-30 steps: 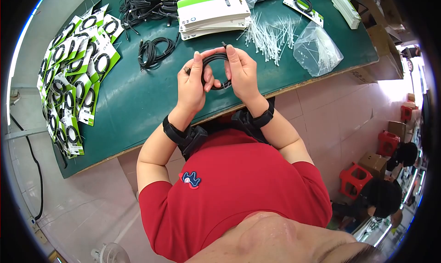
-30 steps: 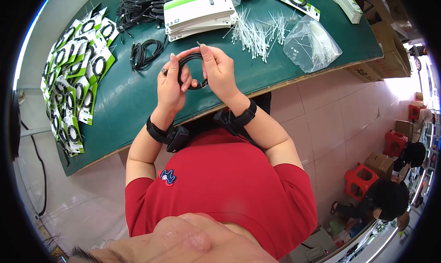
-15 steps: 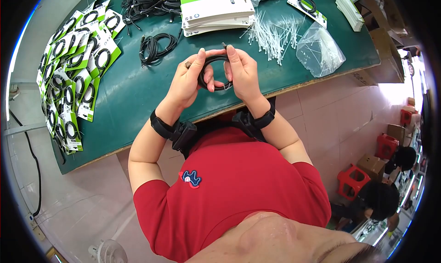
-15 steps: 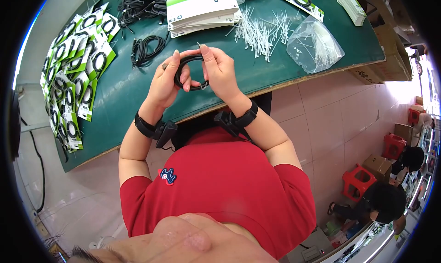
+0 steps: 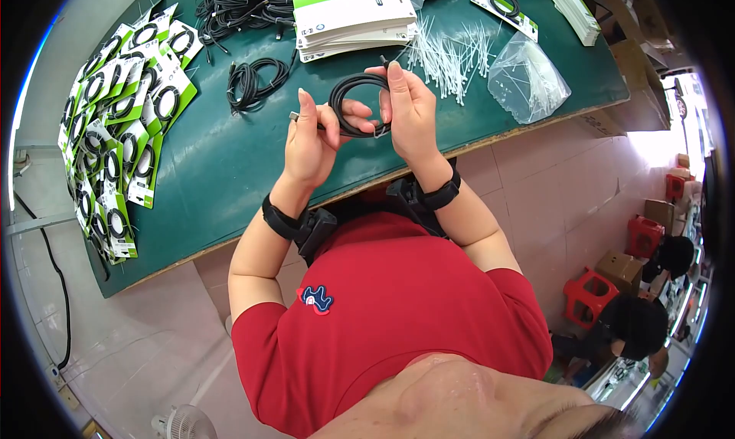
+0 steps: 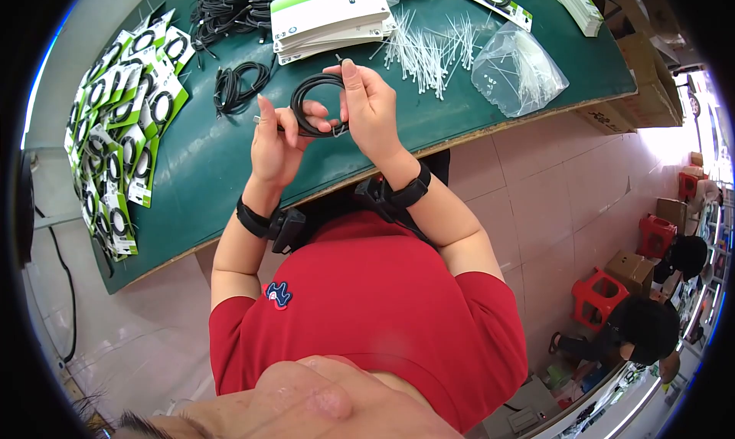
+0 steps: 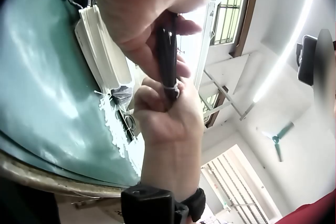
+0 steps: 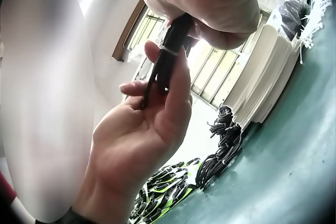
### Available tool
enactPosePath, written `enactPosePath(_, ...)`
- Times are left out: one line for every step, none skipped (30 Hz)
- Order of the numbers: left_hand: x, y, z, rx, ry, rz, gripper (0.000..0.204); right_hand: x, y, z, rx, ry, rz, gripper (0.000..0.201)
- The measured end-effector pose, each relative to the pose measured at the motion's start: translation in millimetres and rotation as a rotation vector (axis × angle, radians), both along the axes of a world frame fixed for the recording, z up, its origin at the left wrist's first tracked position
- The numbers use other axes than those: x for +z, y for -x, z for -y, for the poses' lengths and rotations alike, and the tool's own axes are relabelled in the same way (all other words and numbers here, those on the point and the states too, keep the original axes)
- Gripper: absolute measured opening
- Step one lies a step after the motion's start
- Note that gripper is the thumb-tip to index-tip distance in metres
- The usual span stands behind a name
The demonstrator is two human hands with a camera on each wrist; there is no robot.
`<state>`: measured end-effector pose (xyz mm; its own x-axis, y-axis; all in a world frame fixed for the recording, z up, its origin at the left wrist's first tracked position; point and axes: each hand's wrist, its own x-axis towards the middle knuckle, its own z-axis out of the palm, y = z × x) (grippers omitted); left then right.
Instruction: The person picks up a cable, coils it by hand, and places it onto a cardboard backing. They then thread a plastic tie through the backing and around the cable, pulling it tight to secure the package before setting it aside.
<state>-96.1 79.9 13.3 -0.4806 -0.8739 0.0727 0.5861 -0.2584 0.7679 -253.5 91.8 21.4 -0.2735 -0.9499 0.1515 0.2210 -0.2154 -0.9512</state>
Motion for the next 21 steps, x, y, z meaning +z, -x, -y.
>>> enactPosePath(3, -4, 2, -0.057, -0.007, 0.035, 0.07, 0, 0, -1, 0.013, 0.005, -0.023, 0.043)
enactPosePath(7, -6, 3, -0.057, -0.007, 0.037, 0.07, 0, 0, -2, 0.027, 0.01, -0.045, 0.043)
enactPosePath(12, -8, 4, -0.083, -0.037, 0.078, 0.069, 0, 0, -2, 0.027, 0.01, -0.043, 0.043)
enactPosePath(17, -9, 4, -0.109, -0.068, 0.118, 0.068, 0, 0, -3, 0.046, 0.012, -0.041, 0.043)
enactPosePath(20, -11, 5, -0.135, -0.099, 0.157, 0.068, 0, 1, -4, 0.065, 0.016, -0.04, 0.043)
enactPosePath(19, -13, 6, -0.136, -0.1, 0.156, 0.068, 1, 1, -5, 0.085, 0.019, -0.04, 0.043)
enactPosePath(19, -15, 7, -0.164, -0.101, 0.156, 0.067, 1, 2, -5, 0.084, 0.018, -0.042, 0.043)
enactPosePath(20, -17, 9, -0.192, -0.102, 0.157, 0.067, 1, 1, -6, 0.087, 0.019, -0.052, 0.043)
enactPosePath(21, -17, 10, -0.22, -0.102, 0.158, 0.067, 1, 0, -7, 0.089, 0.019, -0.062, 0.042)
enactPosePath(21, -16, 9, -0.22, -0.101, 0.158, 0.067, 2, -1, -7, 0.092, 0.02, -0.071, 0.042)
enactPosePath(21, -13, 6, -0.145, -0.128, 0.113, 0.062, 2, -2, -7, 0.092, 0.022, -0.072, 0.042)
enactPosePath(23, -9, 3, -0.071, -0.155, 0.068, 0.057, 2, -3, -8, 0.063, 0.034, -0.067, 0.042)
enactPosePath(24, -4, 0, 0.004, -0.181, 0.024, 0.053, 2, -5, -7, 0.035, 0.046, -0.063, 0.041)
enactPosePath(24, 1, -2, 0.005, -0.18, 0.023, 0.053, 2, -7, -7, 0.007, 0.059, -0.058, 0.041)
enactPosePath(23, 7, -5, 0.076, -0.112, 0.064, 0.042, 2, -10, -7, 0.007, 0.061, -0.059, 0.041)
enactPosePath(22, 12, -6, 0.146, -0.044, 0.103, 0.035, 3, -12, -7, 0.0, 0.07, -0.034, 0.037)
enactPosePath(22, 15, -7, 0.218, 0.024, 0.141, 0.031, 3, -13, -7, -0.007, 0.079, -0.009, 0.034)
enactPosePath(21, 16, -7, 0.218, 0.026, 0.14, 0.031, 3, -14, -7, -0.014, 0.087, 0.016, 0.03)
enactPosePath(20, 17, -8, 0.223, 0.019, 0.132, 0.029, 4, -14, -8, -0.014, 0.087, 0.014, 0.03)
enactPosePath(20, 18, -8, 0.228, 0.012, 0.122, 0.028, 6, -12, -9, 0.017, 0.067, -0.002, 0.027)
enactPosePath(19, 18, -8, 0.232, 0.006, 0.113, 0.03, 9, -10, -9, 0.049, 0.048, -0.02, 0.025)
